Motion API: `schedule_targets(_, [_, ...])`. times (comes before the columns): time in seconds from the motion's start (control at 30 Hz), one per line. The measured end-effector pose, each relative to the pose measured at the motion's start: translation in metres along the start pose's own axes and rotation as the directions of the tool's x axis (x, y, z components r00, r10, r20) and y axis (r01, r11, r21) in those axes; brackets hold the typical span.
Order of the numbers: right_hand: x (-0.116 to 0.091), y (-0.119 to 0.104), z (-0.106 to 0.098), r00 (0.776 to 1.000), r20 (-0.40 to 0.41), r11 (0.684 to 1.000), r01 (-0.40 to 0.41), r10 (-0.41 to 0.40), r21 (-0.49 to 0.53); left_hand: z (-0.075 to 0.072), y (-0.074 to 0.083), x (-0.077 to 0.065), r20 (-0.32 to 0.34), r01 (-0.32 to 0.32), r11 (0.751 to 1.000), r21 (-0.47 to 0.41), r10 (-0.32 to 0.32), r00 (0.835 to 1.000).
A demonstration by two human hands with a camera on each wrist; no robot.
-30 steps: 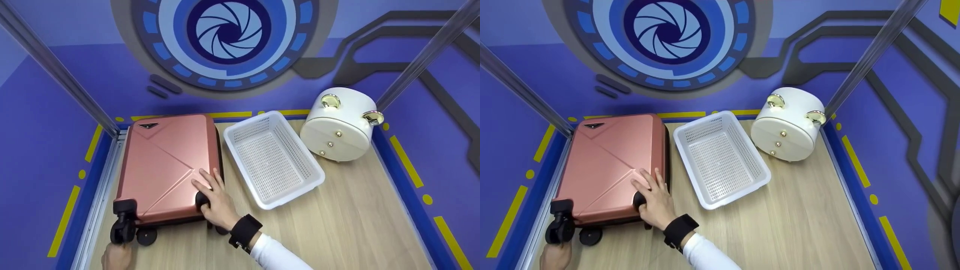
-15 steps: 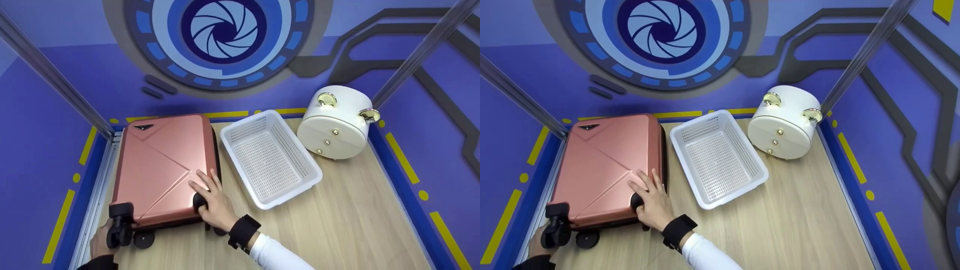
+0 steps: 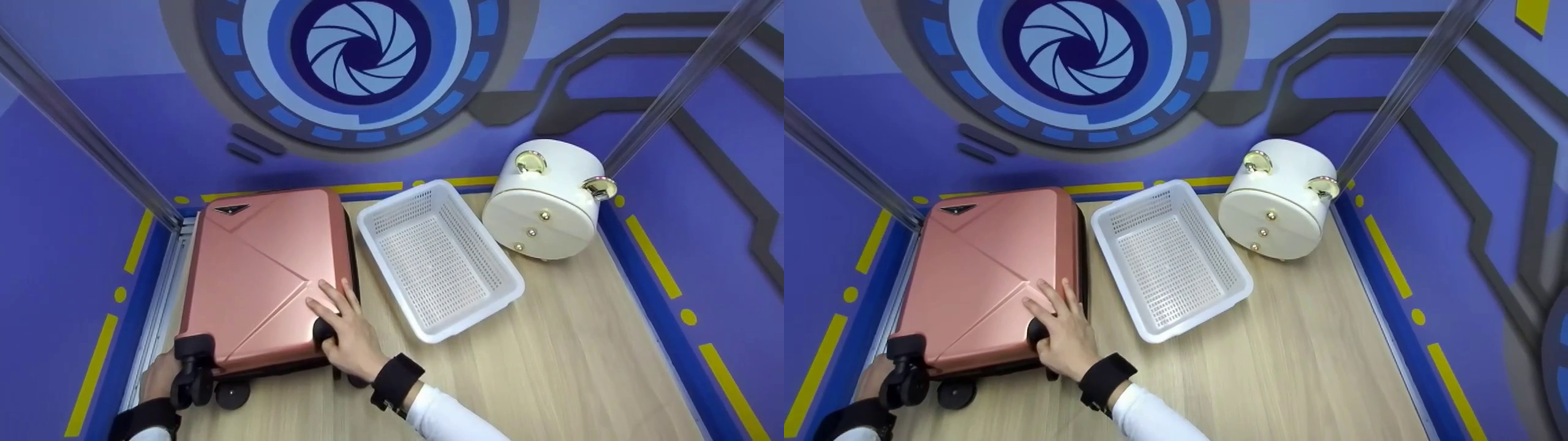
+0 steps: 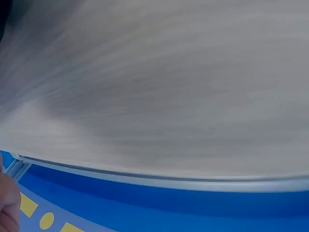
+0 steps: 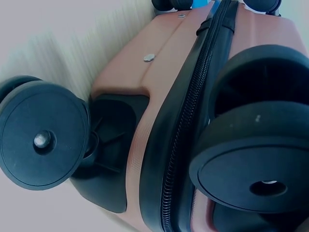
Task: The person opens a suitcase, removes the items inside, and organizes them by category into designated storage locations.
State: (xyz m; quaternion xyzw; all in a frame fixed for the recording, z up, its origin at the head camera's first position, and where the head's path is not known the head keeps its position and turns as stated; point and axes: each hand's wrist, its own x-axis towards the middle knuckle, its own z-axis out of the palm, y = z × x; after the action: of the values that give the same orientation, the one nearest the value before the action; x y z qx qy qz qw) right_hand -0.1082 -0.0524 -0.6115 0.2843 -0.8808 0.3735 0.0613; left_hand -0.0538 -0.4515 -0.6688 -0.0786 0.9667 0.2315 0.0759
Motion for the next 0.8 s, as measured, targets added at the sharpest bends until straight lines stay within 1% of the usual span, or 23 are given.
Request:
schedule_targets(0.13, [0.0,0.0,0.001,1.0,-0.011,1.0,0.006,-0.006,-0.006,0.002,0.003,-0.004,-0.033,0.02,1.0,-0.021,-0.021,0.999])
schedule_targets(0.17, [0.0,0.0,0.001,1.0,-0.013,1.0,0.008,-0.008,-0.008,0.003,0.004,-0.006,-0.043,0.035,0.999,-0.025,-0.036,0.998])
schedule_targets(0.23, [-0.001,0.0,0.002,1.0,-0.01,1.0,0.011,-0.011,-0.008,0.004,0.009,-0.012,-0.057,0.097,0.994,-0.046,-0.099,0.993])
schedule_targets(0.3, [-0.001,0.001,0.003,1.0,-0.019,1.0,0.017,-0.017,-0.001,0.006,0.015,-0.021,-0.094,0.158,0.984,-0.079,-0.165,0.982])
schedule_targets(0.33, [-0.002,0.002,0.003,0.999,-0.03,1.0,0.019,-0.019,0.011,0.007,0.018,-0.027,-0.127,0.186,0.977,-0.103,-0.198,0.972])
schedule_targets(0.37, [-0.004,0.003,0.004,0.999,-0.046,0.999,0.023,-0.021,0.03,0.009,0.022,-0.033,-0.168,0.211,0.969,-0.131,-0.231,0.958])
schedule_targets(0.4, [-0.005,0.004,0.005,0.998,-0.063,0.998,0.024,-0.02,0.051,0.011,0.025,-0.039,-0.236,0.214,0.963,-0.162,-0.248,0.94])
schedule_targets(0.43, [-0.008,0.006,0.006,0.997,-0.081,0.997,0.023,-0.017,0.074,0.011,0.029,-0.046,-0.298,0.217,0.957,-0.194,-0.268,0.916])
schedule_targets(0.47, [-0.011,0.007,0.007,0.995,-0.1,0.995,0.02,-0.01,0.098,0.011,0.034,-0.053,-0.359,0.216,0.951,-0.221,-0.285,0.889])
schedule_targets(0.5, [-0.014,0.008,0.007,0.993,-0.117,0.992,0.016,-0.001,0.126,0.01,0.038,-0.059,-0.423,0.205,0.949,-0.241,-0.293,0.858])
schedule_targets(0.57, [-0.022,0.011,0.008,0.991,-0.135,0.986,-0.001,0.024,0.165,0.007,0.047,-0.07,-0.541,0.171,0.943,-0.284,-0.305,0.783])
schedule_targets(0.6, [-0.026,0.012,0.008,0.99,-0.137,0.985,-0.014,0.038,0.172,0.003,0.053,-0.074,-0.586,0.157,0.94,-0.302,-0.312,0.748])
schedule_targets(0.63, [-0.029,0.012,0.008,0.99,-0.136,0.983,-0.023,0.048,0.18,0.0,0.06,-0.079,-0.614,0.152,0.934,-0.324,-0.329,0.718])
schedule_targets(0.67, [-0.033,0.013,0.007,0.989,-0.135,0.983,-0.028,0.053,0.182,-0.003,0.067,-0.082,-0.663,0.126,0.933,-0.336,-0.33,0.673])
schedule_targets(0.7, [-0.036,0.013,0.007,0.99,-0.131,0.982,-0.028,0.052,0.184,-0.004,0.075,-0.085,-0.715,0.093,0.939,-0.332,-0.315,0.624])
schedule_targets(0.73, [-0.038,0.014,0.007,0.991,-0.122,0.983,-0.027,0.05,0.183,-0.005,0.084,-0.089,-0.754,0.07,0.939,-0.338,-0.314,0.577])
schedule_targets(0.77, [-0.041,0.014,0.008,0.993,-0.113,0.983,-0.024,0.045,0.18,-0.004,0.096,-0.092,-0.791,0.055,0.94,-0.336,-0.313,0.526])
schedule_targets(0.8, [-0.043,0.014,0.008,0.994,-0.105,0.984,-0.02,0.039,0.178,-0.002,0.107,-0.095,-0.828,0.031,0.948,-0.318,-0.294,0.477])
